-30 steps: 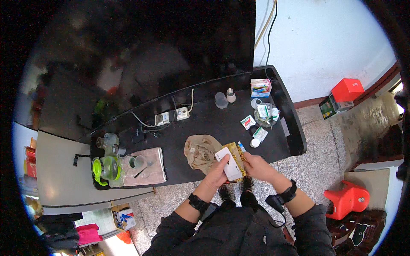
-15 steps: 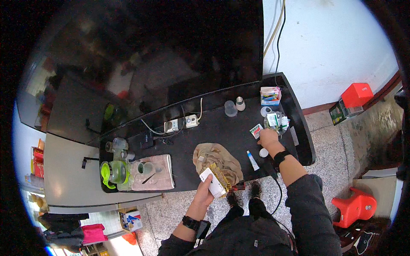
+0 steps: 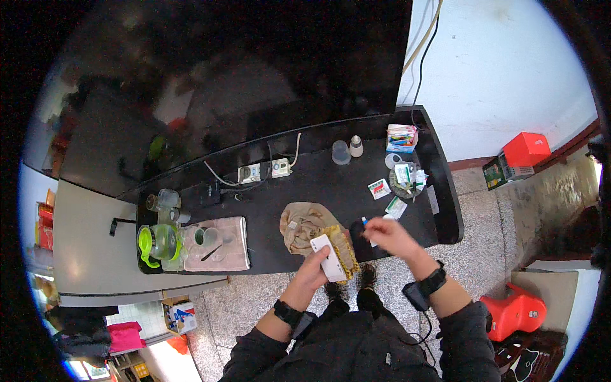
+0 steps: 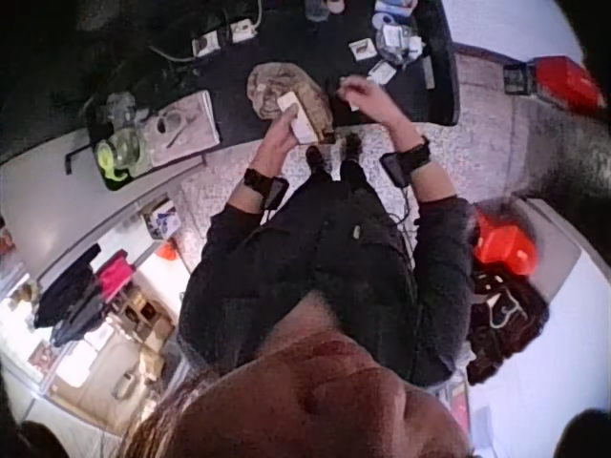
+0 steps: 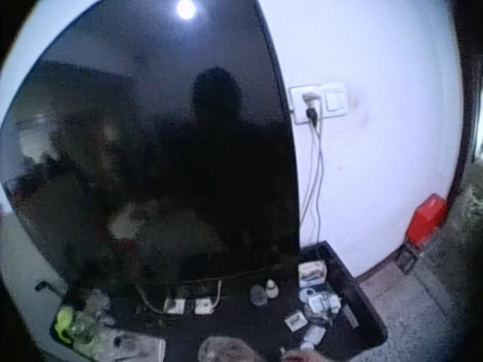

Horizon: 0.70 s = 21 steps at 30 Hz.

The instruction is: The person repeatedly moves various containers, jars, and small items between a TV stand and a dining table, picking them up and placing them down multiple times. The person handles plastic containers, jars with lids, and small boxes, shifting them across surfaces without a clear final arrangement.

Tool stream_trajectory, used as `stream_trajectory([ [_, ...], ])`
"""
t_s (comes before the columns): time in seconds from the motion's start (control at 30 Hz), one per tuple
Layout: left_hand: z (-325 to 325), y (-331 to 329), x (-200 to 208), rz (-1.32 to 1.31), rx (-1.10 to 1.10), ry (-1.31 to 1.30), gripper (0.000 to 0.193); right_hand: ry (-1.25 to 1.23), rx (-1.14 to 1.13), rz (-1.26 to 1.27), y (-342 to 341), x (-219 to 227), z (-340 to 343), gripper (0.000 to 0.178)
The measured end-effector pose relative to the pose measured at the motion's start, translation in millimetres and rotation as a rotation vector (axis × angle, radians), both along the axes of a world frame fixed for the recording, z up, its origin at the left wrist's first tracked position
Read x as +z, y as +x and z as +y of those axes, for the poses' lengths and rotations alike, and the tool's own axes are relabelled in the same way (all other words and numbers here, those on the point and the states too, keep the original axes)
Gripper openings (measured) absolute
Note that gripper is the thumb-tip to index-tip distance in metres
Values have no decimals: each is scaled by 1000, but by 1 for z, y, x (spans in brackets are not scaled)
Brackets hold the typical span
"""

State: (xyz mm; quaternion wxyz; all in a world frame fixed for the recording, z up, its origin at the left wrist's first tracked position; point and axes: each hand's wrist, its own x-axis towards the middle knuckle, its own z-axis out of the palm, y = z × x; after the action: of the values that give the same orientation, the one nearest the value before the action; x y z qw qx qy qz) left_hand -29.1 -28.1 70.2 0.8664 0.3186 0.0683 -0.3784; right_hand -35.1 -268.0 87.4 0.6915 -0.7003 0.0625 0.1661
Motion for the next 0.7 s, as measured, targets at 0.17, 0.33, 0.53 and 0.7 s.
stream_trajectory([
  [0.17,-4,-2,-9,33,-135,105,45,77,110,75,-8,-16,-18,17],
  [0.33,12,-13,-10,117,-43,189,46,-988,-409,-108,5,-73,-72,22],
  [0.53,23,-19,-4,168,59,292,44,-1031,-501,75,6,-118,-62,47],
  [0.7,24,-20,-5,182,64,296,42,-1001,-504,8,5,-116,-66,35],
])
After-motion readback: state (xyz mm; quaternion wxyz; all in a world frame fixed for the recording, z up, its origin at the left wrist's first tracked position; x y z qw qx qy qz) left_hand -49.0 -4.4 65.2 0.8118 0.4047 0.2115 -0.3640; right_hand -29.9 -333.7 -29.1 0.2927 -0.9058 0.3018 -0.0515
